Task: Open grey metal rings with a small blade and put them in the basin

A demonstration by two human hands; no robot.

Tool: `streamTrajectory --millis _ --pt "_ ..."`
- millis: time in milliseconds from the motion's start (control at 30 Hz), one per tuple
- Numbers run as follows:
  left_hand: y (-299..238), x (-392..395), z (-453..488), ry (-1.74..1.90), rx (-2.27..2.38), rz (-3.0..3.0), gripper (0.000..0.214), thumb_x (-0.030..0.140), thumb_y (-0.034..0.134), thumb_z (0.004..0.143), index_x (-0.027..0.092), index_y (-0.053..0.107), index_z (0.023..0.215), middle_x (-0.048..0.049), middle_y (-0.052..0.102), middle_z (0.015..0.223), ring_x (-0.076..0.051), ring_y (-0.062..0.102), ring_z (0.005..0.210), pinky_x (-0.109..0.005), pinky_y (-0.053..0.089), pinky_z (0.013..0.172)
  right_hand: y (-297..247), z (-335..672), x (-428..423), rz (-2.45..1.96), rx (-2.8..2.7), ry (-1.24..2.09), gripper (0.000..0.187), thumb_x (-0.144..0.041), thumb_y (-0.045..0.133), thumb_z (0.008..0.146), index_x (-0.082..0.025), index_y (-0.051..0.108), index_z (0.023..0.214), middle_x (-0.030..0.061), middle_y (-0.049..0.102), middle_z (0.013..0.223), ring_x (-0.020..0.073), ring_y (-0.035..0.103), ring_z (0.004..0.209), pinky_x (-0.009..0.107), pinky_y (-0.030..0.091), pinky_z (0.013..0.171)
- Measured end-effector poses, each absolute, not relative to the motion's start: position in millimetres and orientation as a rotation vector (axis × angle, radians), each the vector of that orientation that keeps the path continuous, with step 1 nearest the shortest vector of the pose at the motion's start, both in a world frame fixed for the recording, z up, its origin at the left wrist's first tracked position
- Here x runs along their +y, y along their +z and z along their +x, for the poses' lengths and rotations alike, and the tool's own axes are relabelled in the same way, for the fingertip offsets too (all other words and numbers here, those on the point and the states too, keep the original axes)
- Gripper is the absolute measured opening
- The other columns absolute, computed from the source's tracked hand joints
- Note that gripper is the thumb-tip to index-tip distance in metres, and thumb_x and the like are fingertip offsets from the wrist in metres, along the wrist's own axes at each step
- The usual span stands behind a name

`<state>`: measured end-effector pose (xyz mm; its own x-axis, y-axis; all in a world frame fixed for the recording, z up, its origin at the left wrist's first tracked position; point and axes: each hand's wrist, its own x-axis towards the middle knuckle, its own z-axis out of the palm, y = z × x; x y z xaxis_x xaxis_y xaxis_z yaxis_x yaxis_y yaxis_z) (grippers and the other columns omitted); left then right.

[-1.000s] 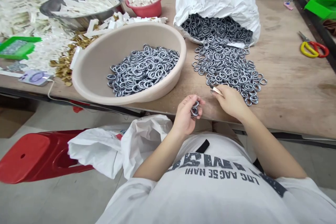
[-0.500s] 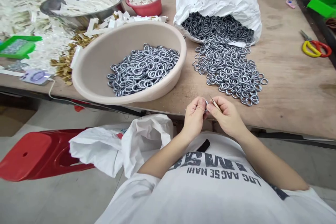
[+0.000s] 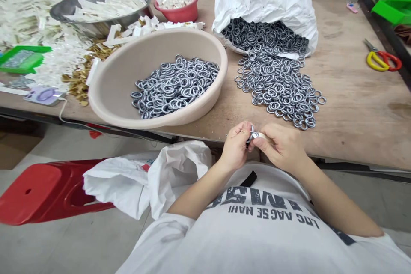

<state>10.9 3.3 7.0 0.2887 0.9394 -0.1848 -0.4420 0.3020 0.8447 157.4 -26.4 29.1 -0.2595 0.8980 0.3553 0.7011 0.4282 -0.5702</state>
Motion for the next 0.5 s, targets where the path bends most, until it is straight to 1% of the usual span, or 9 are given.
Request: streamTrajectory --millis 200,300,367,433,500 --pt "5.9 1.2 7.7 1.04 0.766 0.812 0.046 0.058 0.068 0.082 0.016 0.053 0.067 0.0049 0.041 0.053 -0.006 0.034 0.042 -0.021 0.024 0.042 28.1 157.5 -25.4 -1.331 -2.067 0.452 0.042 -0.048 0.046 0.099 -0.02 0.059 0.071 0.0002 0.056 0.066 0.0131 0.05 0.062 0.028 0.029 0.061" --pt "5.6 -4.1 3.7 0.973 0.708 0.899 0.05 0.06 0.064 0.084 0.016 0.051 0.063 0.0028 0.044 0.051 -0.007 0.036 0.044 -0.023 0.027 0.046 17.8 164.9 -12.3 -1.493 -1.939 0.46 0.047 -0.052 0.043 0.1 -0.02 0.056 0.067 -0.0011 0.053 0.061 0.0132 0.048 0.059 0.028 0.027 0.059" --pt "6.3 -6.4 -0.1 0.931 0.66 0.928 0.052 0.061 0.062 0.085 0.017 0.051 0.061 0.0014 0.045 0.049 -0.007 0.037 0.045 -0.023 0.028 0.048 11.0 170.2 3.9 -1.643 -1.82 0.423 0.051 -0.056 0.038 0.1 -0.021 0.056 0.069 -0.0009 0.054 0.06 0.0143 0.049 0.058 0.028 0.027 0.058" --pt "7.1 -5.3 -4.8 0.954 0.654 0.878 0.05 0.06 0.064 0.084 0.017 0.051 0.063 0.0017 0.046 0.05 -0.007 0.037 0.044 -0.023 0.028 0.046 8.2 171.4 23.9 -1.751 -1.837 0.332 0.048 -0.057 0.036 0.1 -0.021 0.062 0.081 0.0016 0.062 0.07 0.0169 0.056 0.065 0.028 0.029 0.059" --pt "7.4 -1.5 -9.6 1.013 0.694 0.805 0.046 0.058 0.067 0.083 0.017 0.055 0.067 0.0018 0.049 0.052 -0.007 0.04 0.044 -0.021 0.029 0.044 9.5 166.7 44.7 -1.851 -1.95 0.179 0.039 -0.055 0.044 0.098 -0.022 0.065 0.099 0.0061 0.069 0.09 0.0208 0.062 0.076 0.029 0.031 0.061"
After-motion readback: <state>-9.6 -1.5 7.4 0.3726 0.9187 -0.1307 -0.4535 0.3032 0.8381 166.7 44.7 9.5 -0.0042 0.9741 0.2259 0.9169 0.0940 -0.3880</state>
